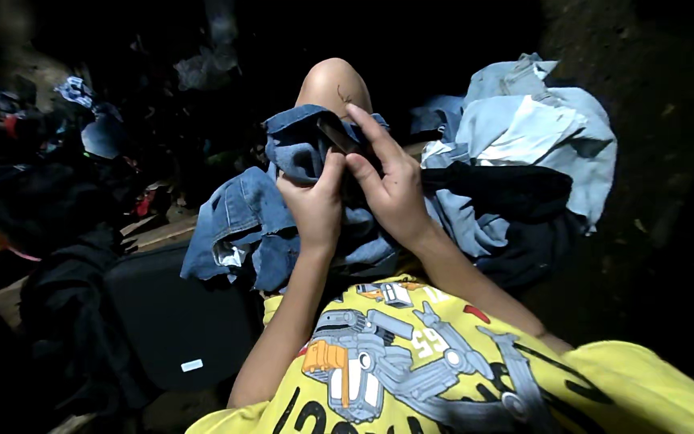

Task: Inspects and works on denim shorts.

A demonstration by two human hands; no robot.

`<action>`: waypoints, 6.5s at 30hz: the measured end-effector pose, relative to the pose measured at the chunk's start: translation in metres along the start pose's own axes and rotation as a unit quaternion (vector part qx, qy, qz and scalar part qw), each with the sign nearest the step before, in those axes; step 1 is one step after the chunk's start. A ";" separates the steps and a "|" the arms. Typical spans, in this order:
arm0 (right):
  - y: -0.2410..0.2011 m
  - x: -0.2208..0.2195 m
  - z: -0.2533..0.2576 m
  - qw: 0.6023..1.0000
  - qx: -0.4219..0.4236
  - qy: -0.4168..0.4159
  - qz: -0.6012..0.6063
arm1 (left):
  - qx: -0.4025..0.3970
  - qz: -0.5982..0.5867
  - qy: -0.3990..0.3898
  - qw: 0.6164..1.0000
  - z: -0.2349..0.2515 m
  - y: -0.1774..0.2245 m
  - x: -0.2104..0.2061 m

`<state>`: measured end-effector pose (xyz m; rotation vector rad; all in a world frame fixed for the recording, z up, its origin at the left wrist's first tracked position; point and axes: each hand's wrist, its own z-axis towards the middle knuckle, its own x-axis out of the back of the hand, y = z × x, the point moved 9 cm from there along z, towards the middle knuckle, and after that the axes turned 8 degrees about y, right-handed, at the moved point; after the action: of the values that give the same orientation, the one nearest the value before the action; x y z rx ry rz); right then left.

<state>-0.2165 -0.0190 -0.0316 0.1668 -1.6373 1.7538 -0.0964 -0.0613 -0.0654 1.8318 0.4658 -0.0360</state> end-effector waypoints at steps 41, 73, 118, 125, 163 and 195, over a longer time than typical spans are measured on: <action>0.006 0.002 -0.011 0.999 -0.027 -0.026 -0.006 | -0.038 0.017 -0.014 0.999 -0.001 0.003 0.002; 0.020 0.014 0.019 0.935 -0.152 -0.168 0.271 | -0.069 0.058 -0.094 0.991 0.006 0.012 -0.002; 0.023 -0.008 0.001 0.872 -0.264 -0.142 0.388 | 0.017 0.033 -0.103 0.994 0.007 0.009 -0.003; 0.009 0.019 0.010 0.976 -0.089 -0.095 0.172 | 0.015 0.082 -0.172 0.982 0.014 0.012 -0.016; 0.082 0.085 0.006 0.948 -0.188 0.023 0.255 | -0.400 0.351 -0.122 0.838 -0.062 0.082 -0.003; 0.080 0.083 0.027 0.981 -0.122 -0.133 0.066 | -0.234 0.264 -0.256 0.900 -0.022 0.061 0.061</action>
<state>-0.3330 -0.0046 -0.0474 0.1858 -2.0841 1.6646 -0.0249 -0.0374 -0.0185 1.3433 -0.3768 -0.0290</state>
